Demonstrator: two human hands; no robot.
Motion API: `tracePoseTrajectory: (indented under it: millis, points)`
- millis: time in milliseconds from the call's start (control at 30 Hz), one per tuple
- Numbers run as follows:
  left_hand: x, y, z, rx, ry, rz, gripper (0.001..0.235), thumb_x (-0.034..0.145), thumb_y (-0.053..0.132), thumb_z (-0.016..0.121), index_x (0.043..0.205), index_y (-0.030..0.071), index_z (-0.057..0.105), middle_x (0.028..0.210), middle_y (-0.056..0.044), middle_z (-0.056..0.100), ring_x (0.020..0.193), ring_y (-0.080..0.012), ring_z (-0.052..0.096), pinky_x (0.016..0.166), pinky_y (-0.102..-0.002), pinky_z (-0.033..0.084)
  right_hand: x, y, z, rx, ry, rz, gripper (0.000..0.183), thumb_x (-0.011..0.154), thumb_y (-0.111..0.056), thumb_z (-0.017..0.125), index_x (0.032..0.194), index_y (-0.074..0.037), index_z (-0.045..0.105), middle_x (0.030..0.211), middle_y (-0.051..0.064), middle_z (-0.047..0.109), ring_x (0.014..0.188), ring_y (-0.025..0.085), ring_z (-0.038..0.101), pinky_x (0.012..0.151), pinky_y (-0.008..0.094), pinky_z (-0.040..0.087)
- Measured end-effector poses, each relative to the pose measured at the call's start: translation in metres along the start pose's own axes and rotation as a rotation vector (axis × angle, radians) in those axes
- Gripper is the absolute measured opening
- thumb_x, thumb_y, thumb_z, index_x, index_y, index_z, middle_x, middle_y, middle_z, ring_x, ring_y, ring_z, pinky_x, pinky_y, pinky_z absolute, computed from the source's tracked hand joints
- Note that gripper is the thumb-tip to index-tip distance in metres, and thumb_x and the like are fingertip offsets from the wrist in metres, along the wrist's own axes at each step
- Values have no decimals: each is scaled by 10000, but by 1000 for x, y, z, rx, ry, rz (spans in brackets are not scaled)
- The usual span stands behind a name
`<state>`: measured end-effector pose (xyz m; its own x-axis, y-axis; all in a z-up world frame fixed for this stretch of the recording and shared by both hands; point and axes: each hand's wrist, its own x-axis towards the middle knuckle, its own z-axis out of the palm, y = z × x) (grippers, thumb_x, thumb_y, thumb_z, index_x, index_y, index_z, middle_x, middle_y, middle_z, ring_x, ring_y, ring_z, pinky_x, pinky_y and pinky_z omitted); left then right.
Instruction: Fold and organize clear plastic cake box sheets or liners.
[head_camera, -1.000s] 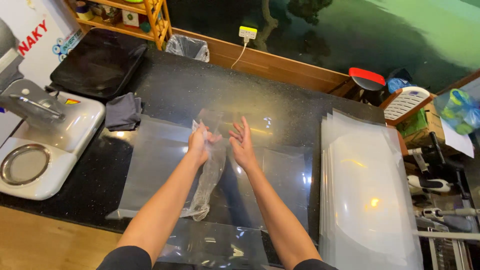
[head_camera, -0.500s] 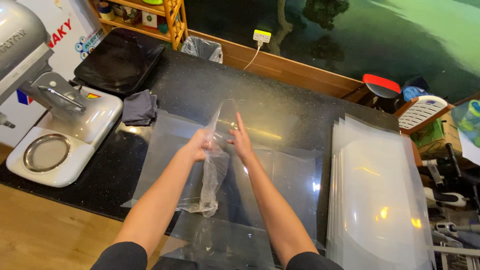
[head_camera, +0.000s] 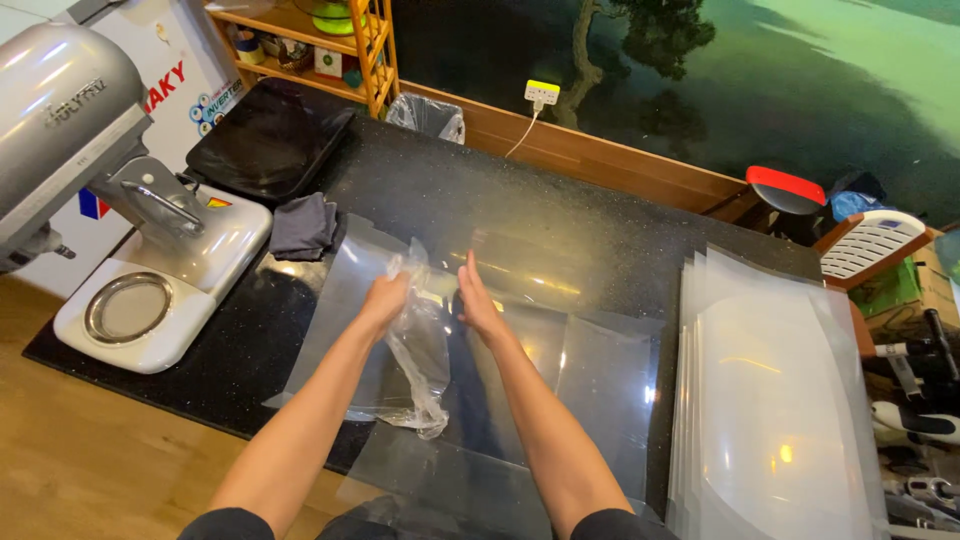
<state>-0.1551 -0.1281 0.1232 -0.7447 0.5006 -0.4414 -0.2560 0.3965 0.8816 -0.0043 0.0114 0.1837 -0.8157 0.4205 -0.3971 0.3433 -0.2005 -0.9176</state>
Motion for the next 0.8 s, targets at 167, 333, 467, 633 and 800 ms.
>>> tracePoseTrajectory:
  millis: [167,333,467,633,800]
  points:
    - [-20,12,-27,-505,124,-189,440,978,423,556,968,-3,663,818,-160,674,655,-306,659,566,-476,505,43,62,-17,-180,-31,-223,758,979,-655,444,1620,-294,263,1698,92,293,1525,290,324,1193,424,303]
    - [23,-36,-49,-946,193,-246,235,939,205,542,1064,6,561,772,-190,657,646,-353,673,608,-538,557,38,85,-1,-494,-44,-266,697,1000,-631,461,1567,-226,451,1529,197,507,1410,335,513,1301,453,199]
    - [15,-30,-58,-862,244,-319,183,953,203,488,910,38,551,615,-94,505,508,-300,577,543,-506,512,10,51,44,-912,100,-58,665,981,-629,439,1539,-272,503,1611,271,263,1468,567,131,1083,757,112]
    - [39,-71,-60,-952,-202,-192,243,957,258,583,738,175,519,525,25,384,384,-121,338,446,-364,410,94,115,80,-615,79,-425,690,1080,-605,286,1237,-71,695,1336,237,657,1314,454,537,1135,537,348]
    - [5,-49,-52,-882,-195,-234,184,927,203,606,751,172,559,520,25,383,386,-120,335,421,-355,381,118,62,113,-333,118,-284,622,986,-566,514,1179,-11,720,1120,166,766,1050,299,718,935,404,529]
